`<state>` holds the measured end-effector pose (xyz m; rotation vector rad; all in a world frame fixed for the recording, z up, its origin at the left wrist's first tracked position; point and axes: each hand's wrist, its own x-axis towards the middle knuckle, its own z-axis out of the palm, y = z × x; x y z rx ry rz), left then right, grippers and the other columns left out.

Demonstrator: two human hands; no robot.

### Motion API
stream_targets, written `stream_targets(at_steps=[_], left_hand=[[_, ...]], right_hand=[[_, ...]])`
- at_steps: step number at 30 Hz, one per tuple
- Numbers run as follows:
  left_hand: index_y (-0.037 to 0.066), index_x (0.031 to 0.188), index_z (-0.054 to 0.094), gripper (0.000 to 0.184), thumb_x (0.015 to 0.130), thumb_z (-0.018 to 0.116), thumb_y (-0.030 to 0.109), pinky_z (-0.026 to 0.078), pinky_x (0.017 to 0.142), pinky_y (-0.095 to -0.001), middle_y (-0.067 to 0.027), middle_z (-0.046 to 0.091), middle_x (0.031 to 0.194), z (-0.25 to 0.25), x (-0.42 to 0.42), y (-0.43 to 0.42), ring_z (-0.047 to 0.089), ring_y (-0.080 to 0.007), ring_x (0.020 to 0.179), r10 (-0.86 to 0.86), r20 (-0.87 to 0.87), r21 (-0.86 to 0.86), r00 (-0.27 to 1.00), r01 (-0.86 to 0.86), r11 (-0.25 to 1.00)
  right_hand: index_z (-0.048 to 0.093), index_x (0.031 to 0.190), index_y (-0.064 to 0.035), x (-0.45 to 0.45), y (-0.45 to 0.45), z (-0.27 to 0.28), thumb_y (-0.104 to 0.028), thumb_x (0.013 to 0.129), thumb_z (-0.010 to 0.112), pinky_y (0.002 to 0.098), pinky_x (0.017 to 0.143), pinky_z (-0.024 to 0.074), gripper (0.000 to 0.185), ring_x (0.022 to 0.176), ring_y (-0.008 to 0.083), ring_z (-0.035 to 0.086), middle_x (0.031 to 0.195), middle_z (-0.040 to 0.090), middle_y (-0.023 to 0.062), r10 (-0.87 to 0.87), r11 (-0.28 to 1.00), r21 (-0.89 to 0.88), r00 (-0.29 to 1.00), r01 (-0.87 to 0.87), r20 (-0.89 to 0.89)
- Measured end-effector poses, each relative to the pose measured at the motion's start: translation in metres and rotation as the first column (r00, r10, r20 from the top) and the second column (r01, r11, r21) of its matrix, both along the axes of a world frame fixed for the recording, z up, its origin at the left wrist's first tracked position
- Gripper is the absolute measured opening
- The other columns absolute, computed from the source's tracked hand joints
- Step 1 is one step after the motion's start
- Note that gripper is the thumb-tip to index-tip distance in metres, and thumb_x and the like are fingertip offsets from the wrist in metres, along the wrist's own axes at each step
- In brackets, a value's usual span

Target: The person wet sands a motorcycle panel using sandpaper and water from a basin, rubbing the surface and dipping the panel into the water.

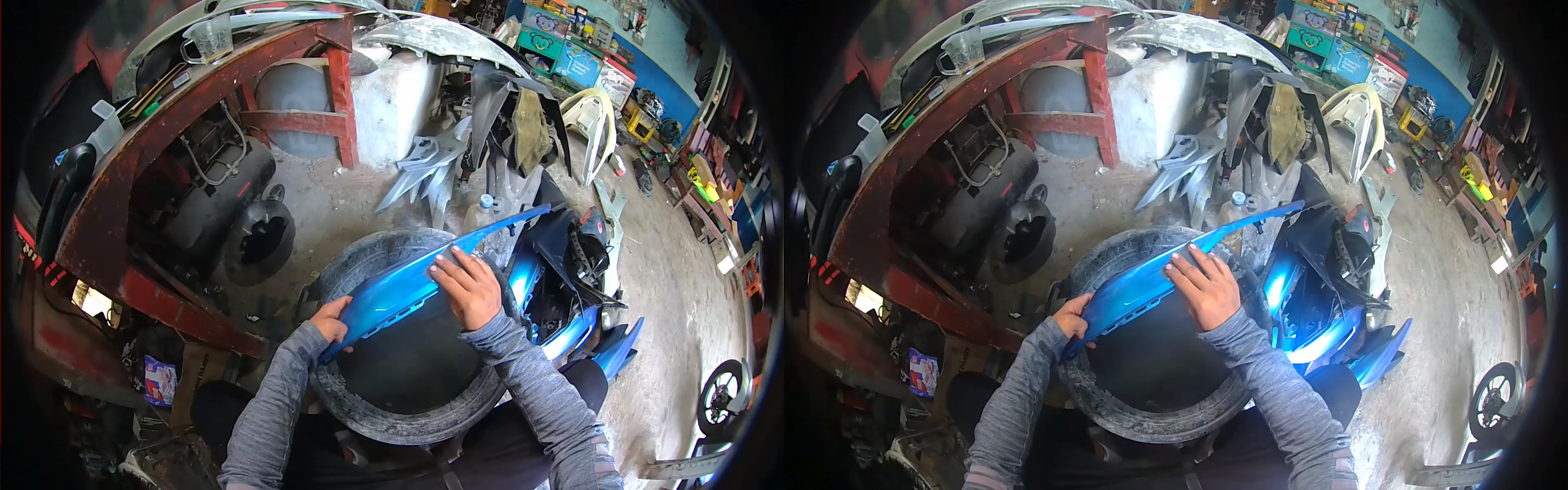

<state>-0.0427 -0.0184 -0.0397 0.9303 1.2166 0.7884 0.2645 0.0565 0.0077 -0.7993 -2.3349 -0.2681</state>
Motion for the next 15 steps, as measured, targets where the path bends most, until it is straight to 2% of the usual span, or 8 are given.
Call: stream_targets(at_steps=[1,2,4,7,11,13,14,15], left_hand=[[-0.001,0.143,0.046,0.086,0.057,0.047,-0.001,0.062,0.062,-0.0394,-0.0167,0.061,0.108,0.000,-0.001,0.002,0.063,-0.0266,0.089,-0.032,-0.082,0.018,0.996,0.033,0.999],[-0.001,0.143,0.046,0.086,0.057,0.047,-0.001,0.062,0.062,-0.0394,-0.0167,0.061,0.108,0.000,-0.003,0.004,0.063,-0.0266,0.089,-0.028,-0.081,0.013,0.996,0.029,0.999],[-0.002,0.147,0.040,0.085,0.063,0.053,0.002,0.060,0.062,-0.0389,-0.0202,0.058,0.118,0.003,-0.007,0.009,0.063,-0.0277,0.091,-0.072,-0.098,-0.132,0.993,0.058,0.990],[-0.001,0.145,0.043,0.083,0.065,0.058,0.011,0.059,0.061,-0.0374,-0.0199,0.060,0.117,0.005,-0.006,0.011,0.063,-0.0272,0.091,-0.174,-0.114,-0.119,0.978,0.161,0.980],[0.001,0.143,0.046,0.080,0.069,0.067,0.023,0.059,0.061,-0.0366,-0.0187,0.062,0.114,-0.011,-0.007,0.014,0.063,-0.0259,0.089,-0.189,-0.075,-0.092,0.979,0.182,0.979],[0.006,0.147,0.042,0.090,0.070,0.076,0.037,0.059,0.073,-0.0419,-0.0216,0.063,0.117,0.001,0.006,0.012,0.065,-0.0297,0.096,-0.231,-0.311,-0.076,0.922,0.218,0.973],[0.006,0.147,0.042,0.090,0.070,0.076,0.037,0.059,0.073,-0.0419,-0.0216,0.063,0.117,0.004,0.012,0.011,0.065,-0.0297,0.096,-0.234,-0.312,-0.078,0.921,0.221,0.972],[0.009,0.150,0.038,0.097,0.068,0.080,0.040,0.057,0.082,-0.0424,-0.0222,0.061,0.122,0.007,0.016,0.010,0.064,-0.0323,0.104,-0.194,-0.569,-0.003,0.799,0.234,0.972]], right_hand=[[0.064,0.126,-0.0133,0.000,0.000,-0.004,-0.005,0.078,0.066,0.0508,0.104,0.0444,0.049,0.130,0.0319,0.054,0.136,0.061,0.0072,-0.013,1.000,-0.010,1.000,0.014,0.028],[0.063,0.127,-0.0125,0.000,0.003,-0.012,-0.007,0.080,0.064,0.0497,0.104,0.0442,0.047,0.130,0.0320,0.054,0.135,0.061,0.0078,-0.016,1.000,-0.021,1.000,0.017,0.026],[0.063,0.126,-0.0125,0.000,0.006,-0.028,-0.008,0.081,0.063,0.0493,0.105,0.0440,0.046,0.129,0.0315,0.054,0.134,0.061,0.0080,-0.005,0.999,-0.044,0.999,0.007,0.048],[0.063,0.125,-0.0117,-0.003,0.007,-0.041,-0.010,0.083,0.062,0.0482,0.104,0.0435,0.043,0.128,0.0293,0.055,0.132,0.061,0.0084,0.008,0.998,-0.055,0.997,-0.004,0.074],[0.063,0.124,-0.0106,-0.007,0.007,-0.050,-0.011,0.084,0.062,0.0469,0.103,0.0440,0.040,0.125,0.0280,0.057,0.131,0.062,0.0085,-0.007,0.998,-0.069,0.999,0.010,0.044],[0.064,0.123,-0.0102,-0.009,0.009,-0.057,-0.011,0.084,0.062,0.0465,0.102,0.0442,0.039,0.124,0.0279,0.057,0.129,0.063,0.0084,-0.002,0.999,-0.043,0.999,0.003,0.034],[0.065,0.121,-0.0100,-0.010,0.008,-0.061,-0.011,0.084,0.062,0.0462,0.102,0.0447,0.038,0.123,0.0279,0.058,0.127,0.064,0.0085,0.002,1.000,-0.025,1.000,-0.001,0.021],[0.066,0.119,-0.0098,-0.012,0.007,-0.062,-0.011,0.083,0.062,0.0460,0.101,0.0452,0.036,0.122,0.0279,0.059,0.125,0.065,0.0086,0.006,1.000,-0.007,1.000,-0.006,0.008]])
